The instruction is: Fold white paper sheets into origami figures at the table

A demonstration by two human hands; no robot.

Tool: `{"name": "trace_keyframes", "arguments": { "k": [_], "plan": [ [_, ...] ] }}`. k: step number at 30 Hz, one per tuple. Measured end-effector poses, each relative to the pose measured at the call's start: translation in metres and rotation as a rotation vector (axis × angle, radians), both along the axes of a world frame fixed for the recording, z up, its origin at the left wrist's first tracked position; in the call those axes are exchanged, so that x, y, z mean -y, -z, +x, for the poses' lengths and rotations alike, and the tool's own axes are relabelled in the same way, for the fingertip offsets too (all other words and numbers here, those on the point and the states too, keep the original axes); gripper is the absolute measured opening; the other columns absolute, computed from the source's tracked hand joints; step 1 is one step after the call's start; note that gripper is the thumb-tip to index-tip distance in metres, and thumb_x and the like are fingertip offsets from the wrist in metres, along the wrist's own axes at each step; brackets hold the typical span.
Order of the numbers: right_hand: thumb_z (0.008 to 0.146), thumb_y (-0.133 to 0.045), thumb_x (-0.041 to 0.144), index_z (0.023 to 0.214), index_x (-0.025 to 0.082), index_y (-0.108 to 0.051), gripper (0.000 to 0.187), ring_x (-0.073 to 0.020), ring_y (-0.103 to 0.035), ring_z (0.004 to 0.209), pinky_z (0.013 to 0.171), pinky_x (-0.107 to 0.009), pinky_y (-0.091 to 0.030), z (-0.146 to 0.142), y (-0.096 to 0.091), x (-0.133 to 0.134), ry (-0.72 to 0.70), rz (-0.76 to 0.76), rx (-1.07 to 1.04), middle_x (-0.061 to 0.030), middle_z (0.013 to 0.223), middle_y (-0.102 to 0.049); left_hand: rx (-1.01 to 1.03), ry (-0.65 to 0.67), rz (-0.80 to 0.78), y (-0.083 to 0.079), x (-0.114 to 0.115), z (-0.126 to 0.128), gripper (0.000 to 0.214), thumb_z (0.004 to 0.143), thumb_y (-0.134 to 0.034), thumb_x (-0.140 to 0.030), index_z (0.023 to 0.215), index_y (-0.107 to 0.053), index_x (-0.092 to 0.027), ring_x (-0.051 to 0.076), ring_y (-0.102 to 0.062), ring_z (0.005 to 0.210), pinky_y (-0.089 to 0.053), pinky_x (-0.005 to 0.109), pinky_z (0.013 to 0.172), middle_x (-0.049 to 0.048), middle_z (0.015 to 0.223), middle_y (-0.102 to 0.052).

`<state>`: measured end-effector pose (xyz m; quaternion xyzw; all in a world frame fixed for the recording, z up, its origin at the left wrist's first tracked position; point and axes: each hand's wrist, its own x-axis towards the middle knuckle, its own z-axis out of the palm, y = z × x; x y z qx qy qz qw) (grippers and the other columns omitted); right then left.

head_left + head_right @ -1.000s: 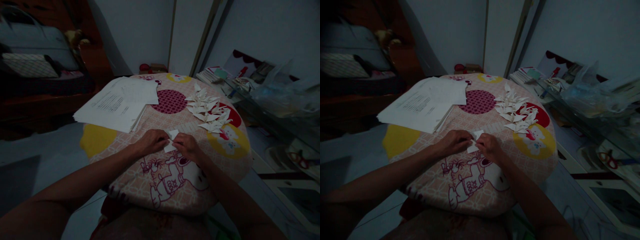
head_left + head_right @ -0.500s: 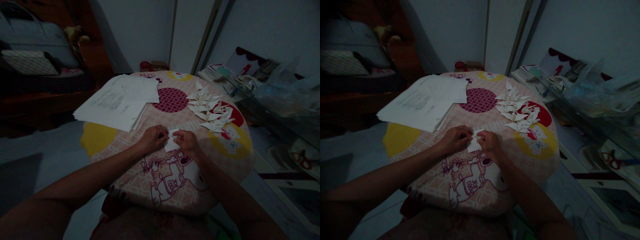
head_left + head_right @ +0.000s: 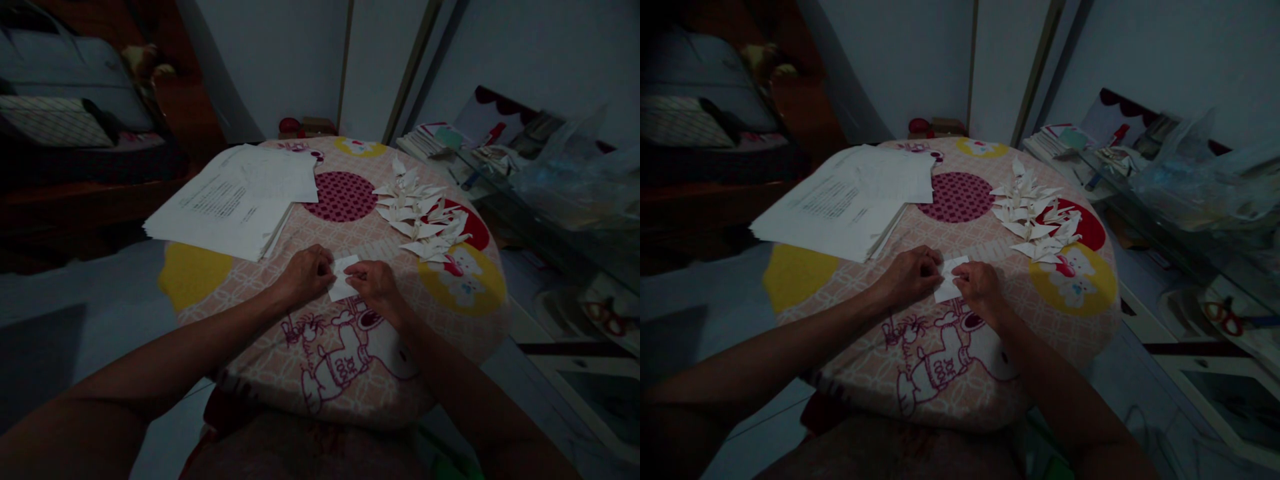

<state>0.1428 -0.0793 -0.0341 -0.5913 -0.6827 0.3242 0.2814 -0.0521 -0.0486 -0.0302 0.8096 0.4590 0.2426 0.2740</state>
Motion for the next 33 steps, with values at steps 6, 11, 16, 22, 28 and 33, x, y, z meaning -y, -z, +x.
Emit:
{"name": "trace_keyframes", "arguments": {
  "k": [6,11,16,22,28,33],
  "plan": [
    [0.076,-0.067,0.016,0.086,0.019,-0.082,0.019,-0.02,-0.07,0.079,0.073,-0.03,-0.052,-0.001,-0.004,0.003,-0.021,0.061,0.058,-0.0069,0.09,-0.078,0.001,0.0,-0.052,-0.003,0.001,0.001,0.013,0.074,-0.066,-0.014,0.062,-0.064,-0.016,0.016,-0.061,0.08,-0.051,0.034,0.078,0.0077,0.098,-0.066],
    [0.077,-0.066,0.017,0.087,0.019,-0.082,0.019,-0.0181,-0.067,0.076,0.072,-0.029,-0.049,-0.001,-0.009,0.004,-0.048,0.061,0.086,-0.0054,0.088,-0.077,-0.012,0.029,-0.082,-0.007,0.001,0.001,0.014,0.079,-0.064,-0.018,0.066,-0.065,-0.015,0.018,-0.06,0.085,-0.05,0.036,0.081,0.0098,0.099,-0.065],
    [0.078,-0.065,0.018,0.089,0.019,-0.082,0.02,-0.0165,-0.065,0.074,0.07,-0.028,-0.047,0.001,-0.009,0.003,-0.068,0.049,0.084,-0.0048,0.087,-0.075,-0.05,0.052,-0.079,-0.007,0.005,0.0,0.017,0.083,-0.062,-0.019,0.067,-0.064,-0.014,0.018,-0.06,0.087,-0.051,0.036,0.084,0.0111,0.108,-0.062],
    [0.076,-0.067,0.017,0.088,0.019,-0.081,0.019,-0.015,-0.062,0.071,0.069,-0.027,-0.046,0.003,-0.008,0.003,-0.067,0.044,0.056,-0.0038,0.084,-0.074,-0.051,0.066,-0.018,0.001,0.008,-0.002,0.018,0.083,-0.062,-0.018,0.065,-0.063,-0.015,0.017,-0.059,0.085,-0.052,0.037,0.082,0.0108,0.111,-0.061],
    [0.074,-0.066,0.016,0.086,0.019,-0.081,0.019,-0.0153,-0.063,0.071,0.069,-0.027,-0.047,0.003,-0.005,0.002,-0.046,0.036,0.023,-0.0032,0.084,-0.075,0.003,0.046,0.011,0.006,0.006,-0.002,0.018,0.082,-0.065,-0.02,0.064,-0.065,-0.016,0.017,-0.06,0.084,-0.053,0.034,0.078,0.0103,0.108,-0.064],
    [0.075,-0.067,0.017,0.089,0.018,-0.081,0.02,-0.0173,-0.066,0.075,0.072,-0.029,-0.048,0.003,-0.007,0.003,-0.044,0.041,0.048,-0.0054,0.087,-0.077,-0.024,0.029,-0.01,0.003,0.007,0.0,0.019,0.082,-0.066,-0.018,0.063,-0.065,-0.015,0.018,-0.061,0.085,-0.053,0.036,0.079,0.0108,0.107,-0.063]
  ]
}}
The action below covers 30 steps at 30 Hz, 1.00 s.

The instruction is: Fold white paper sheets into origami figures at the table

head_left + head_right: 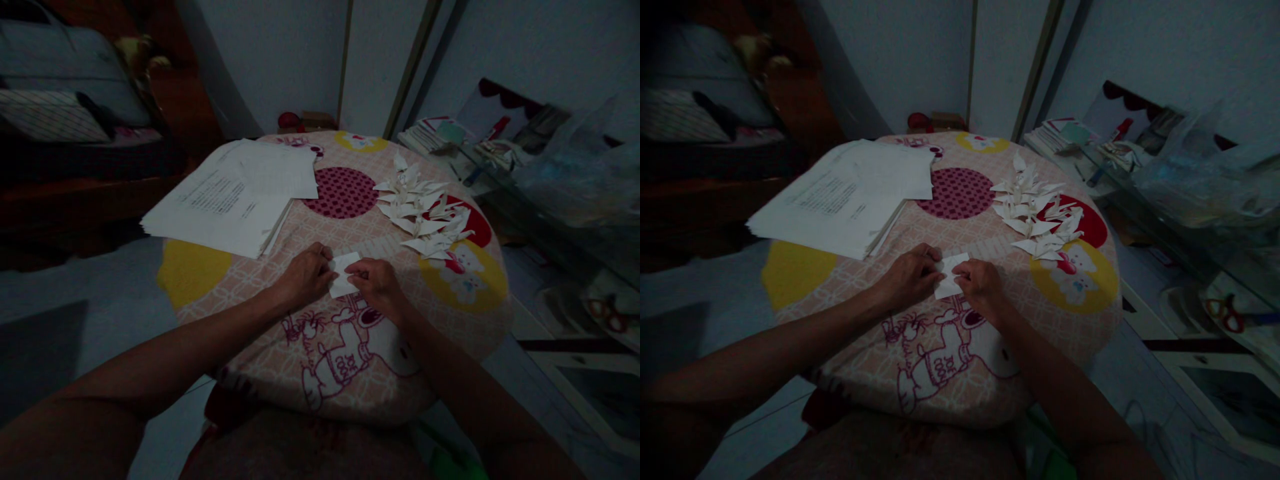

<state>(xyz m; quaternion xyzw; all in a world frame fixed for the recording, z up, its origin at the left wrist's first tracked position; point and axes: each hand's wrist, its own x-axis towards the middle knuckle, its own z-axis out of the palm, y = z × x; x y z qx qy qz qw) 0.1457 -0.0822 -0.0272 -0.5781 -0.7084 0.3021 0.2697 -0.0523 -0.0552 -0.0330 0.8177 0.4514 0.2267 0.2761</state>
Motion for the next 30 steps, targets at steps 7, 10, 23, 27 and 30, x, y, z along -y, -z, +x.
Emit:
{"name": "trace_keyframes", "arguments": {
  "k": [7,10,23,27,30],
  "plan": [
    [0.074,-0.067,0.016,0.09,0.017,-0.081,0.021,-0.0193,-0.068,0.078,0.073,-0.03,-0.05,-0.001,-0.002,-0.001,-0.001,-0.005,0.029,-0.0074,0.09,-0.078,-0.025,-0.01,0.036,0.005,0.0,0.001,0.018,0.082,-0.066,-0.019,0.065,-0.064,-0.015,0.018,-0.061,0.085,-0.053,0.034,0.079,0.0094,0.107,-0.063],
    [0.074,-0.067,0.016,0.09,0.018,-0.081,0.021,-0.0187,-0.068,0.076,0.073,-0.029,-0.05,-0.001,-0.001,0.0,0.008,0.0,0.022,-0.0061,0.088,-0.078,-0.052,-0.002,0.066,0.005,0.001,0.001,0.019,0.084,-0.063,-0.02,0.066,-0.064,-0.015,0.017,-0.062,0.084,-0.054,0.034,0.078,0.0092,0.108,-0.063],
    [0.075,-0.066,0.015,0.086,0.019,-0.08,0.019,-0.0189,-0.068,0.074,0.069,-0.028,-0.049,-0.003,-0.005,0.001,0.0,0.019,0.065,-0.0048,0.081,-0.077,-0.021,0.124,0.364,0.012,0.005,0.003,0.012,0.091,-0.053,-0.015,0.1,-0.06,-0.016,0.022,-0.058,0.1,-0.053,0.037,0.089,0.0122,0.11,-0.06],
    [0.073,-0.063,0.013,0.076,0.019,-0.078,0.016,-0.0166,-0.063,0.066,0.063,-0.026,-0.042,-0.004,-0.006,0.001,-0.016,0.064,0.111,-0.0026,0.069,-0.072,-0.023,0.323,0.389,0.021,-0.003,0.005,0.014,0.094,-0.052,-0.013,0.096,-0.065,-0.014,0.022,-0.061,0.102,-0.054,0.035,0.088,0.0123,0.109,-0.066],
    [0.073,-0.061,0.014,0.076,0.019,-0.078,0.018,-0.0154,-0.062,0.065,0.062,-0.025,-0.042,0.002,-0.005,0.0,-0.018,0.032,0.03,-0.0021,0.069,-0.072,-0.079,0.388,0.336,0.025,-0.005,0.003,0.018,0.094,-0.053,-0.013,0.1,-0.069,-0.017,0.02,-0.064,0.098,-0.055,0.031,0.084,0.0096,0.103,-0.07]
  ]
}}
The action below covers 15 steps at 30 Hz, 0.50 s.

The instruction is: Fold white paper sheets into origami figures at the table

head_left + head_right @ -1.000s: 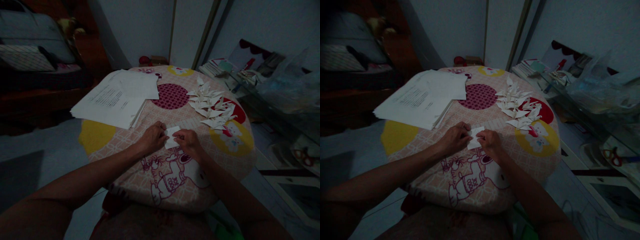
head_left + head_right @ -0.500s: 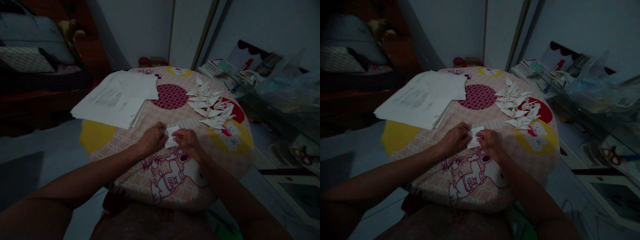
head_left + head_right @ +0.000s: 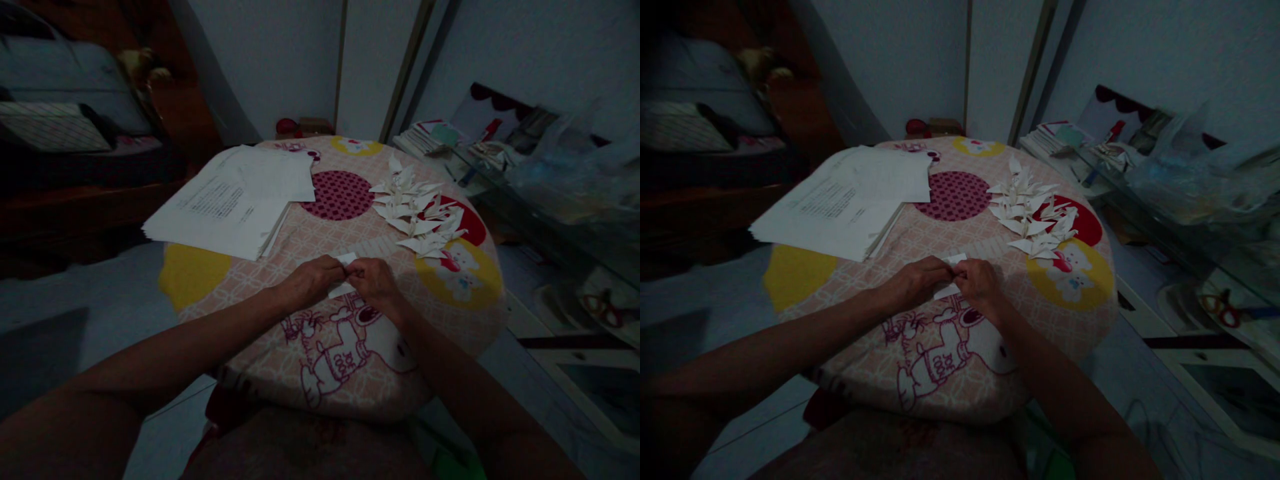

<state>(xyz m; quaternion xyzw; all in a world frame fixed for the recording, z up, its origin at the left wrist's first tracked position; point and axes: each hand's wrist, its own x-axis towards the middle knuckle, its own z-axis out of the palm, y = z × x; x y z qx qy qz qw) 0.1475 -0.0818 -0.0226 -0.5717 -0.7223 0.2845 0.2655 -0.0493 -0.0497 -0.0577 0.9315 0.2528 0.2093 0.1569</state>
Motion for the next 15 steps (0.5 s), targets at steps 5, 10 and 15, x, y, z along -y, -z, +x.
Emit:
{"name": "trace_keyframes", "arguments": {
  "k": [5,10,15],
  "plan": [
    [0.072,-0.062,0.021,0.082,0.014,-0.078,0.02,-0.0126,-0.058,0.055,0.052,-0.023,-0.04,0.028,0.003,-0.006,-0.009,-0.146,-0.163,-0.0018,0.063,-0.071,-0.032,0.011,0.084,-0.005,0.003,-0.006,0.029,0.092,-0.055,-0.012,0.114,-0.072,-0.021,0.021,-0.065,0.103,-0.056,0.032,0.083,0.01,0.111,-0.072],
    [0.076,-0.06,0.027,0.076,0.014,-0.075,0.02,-0.0114,-0.055,0.048,0.048,-0.022,-0.039,0.045,0.003,-0.006,0.055,-0.224,-0.197,-0.0026,0.057,-0.067,-0.061,0.022,0.099,-0.009,0.005,-0.007,0.031,0.092,-0.057,-0.012,0.117,-0.072,-0.021,0.023,-0.065,0.106,-0.057,0.034,0.083,0.011,0.115,-0.071],
    [0.075,-0.062,0.029,0.068,0.016,-0.069,0.016,-0.0094,-0.049,0.04,0.043,-0.022,-0.035,0.041,0.002,-0.002,-0.024,-0.307,-0.141,0.0008,0.05,-0.061,-0.085,0.01,0.115,-0.007,0.005,-0.007,0.03,0.094,-0.055,-0.013,0.116,-0.072,-0.021,0.023,-0.065,0.105,-0.057,0.033,0.08,0.0106,0.116,-0.071]
  ]
}}
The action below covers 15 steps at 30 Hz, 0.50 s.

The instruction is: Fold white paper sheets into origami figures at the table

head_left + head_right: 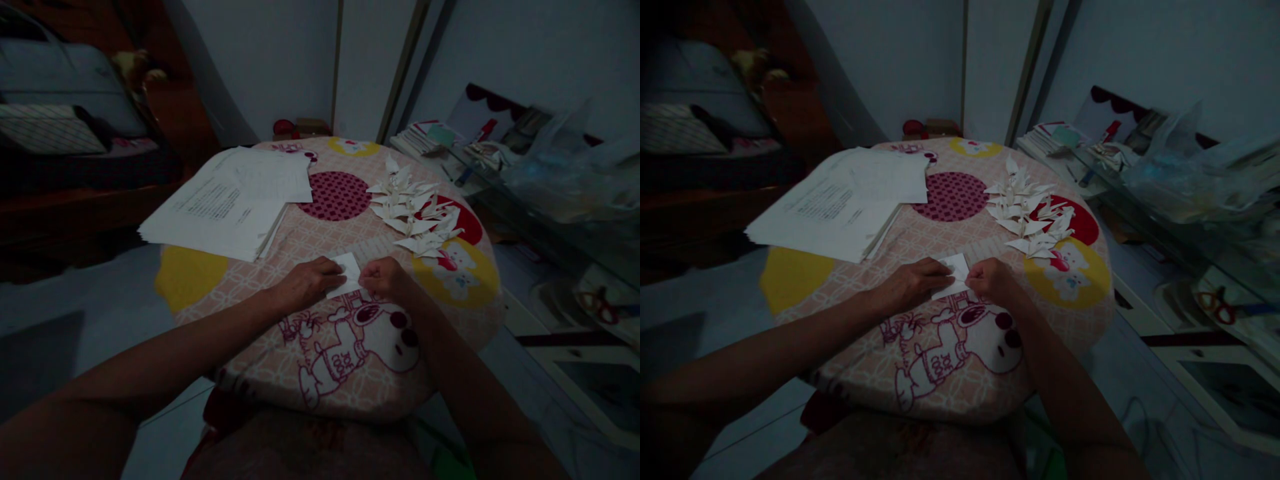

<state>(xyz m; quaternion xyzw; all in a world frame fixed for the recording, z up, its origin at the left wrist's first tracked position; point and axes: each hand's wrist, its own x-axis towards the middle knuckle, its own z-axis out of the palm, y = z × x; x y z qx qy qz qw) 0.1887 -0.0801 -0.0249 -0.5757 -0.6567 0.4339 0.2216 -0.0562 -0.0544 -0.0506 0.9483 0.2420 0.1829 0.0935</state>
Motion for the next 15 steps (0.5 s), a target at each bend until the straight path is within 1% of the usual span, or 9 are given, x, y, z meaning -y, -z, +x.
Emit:
{"name": "trace_keyframes", "arguments": {
  "k": [5,8,11,15],
  "plan": [
    [0.072,-0.059,0.023,0.065,0.017,-0.065,0.011,-0.0092,-0.048,0.039,0.043,-0.022,-0.034,-0.0033,-0.0019,0.0023,-0.018,-0.013,0.039,0.003,0.048,-0.059,-0.011,-0.012,-0.021,0.0003,0.0004,0.0007,0.032,0.095,-0.052,-0.013,0.117,-0.072,-0.023,0.023,-0.064,0.108,-0.056,0.034,0.084,0.0098,0.118,-0.071],
    [0.071,-0.059,0.02,0.064,0.017,-0.064,0.009,-0.0095,-0.049,0.043,0.046,-0.022,-0.034,-0.0057,-0.0033,0.0017,-0.023,0.044,0.103,0.0032,0.048,-0.058,-0.01,-0.009,-0.016,-0.0009,0.0006,0.0009,0.031,0.094,-0.054,-0.013,0.117,-0.073,-0.022,0.023,-0.064,0.107,-0.057,0.034,0.082,0.0102,0.117,-0.071],
    [0.071,-0.06,0.016,0.063,0.017,-0.063,0.009,-0.0091,-0.048,0.047,0.049,-0.023,-0.032,-0.0078,-0.0049,0.0006,-0.056,0.093,0.183,0.0034,0.05,-0.057,0.0,-0.006,0.008,-0.0013,0.0007,0.0012,0.028,0.095,-0.056,-0.016,0.116,-0.073,-0.02,0.024,-0.064,0.105,-0.058,0.034,0.079,0.0105,0.115,-0.071],
    [0.075,-0.06,0.018,0.066,0.016,-0.065,0.01,-0.0101,-0.049,0.053,0.053,-0.024,-0.031,-0.0078,-0.0072,0.0002,-0.107,0.102,0.243,0.0022,0.054,-0.057,0.014,-0.01,0.048,0.0004,0.0004,0.0017,0.026,0.094,-0.057,-0.015,0.114,-0.074,-0.02,0.023,-0.065,0.103,-0.058,0.032,0.077,0.0097,0.114,-0.072]
  ]
}}
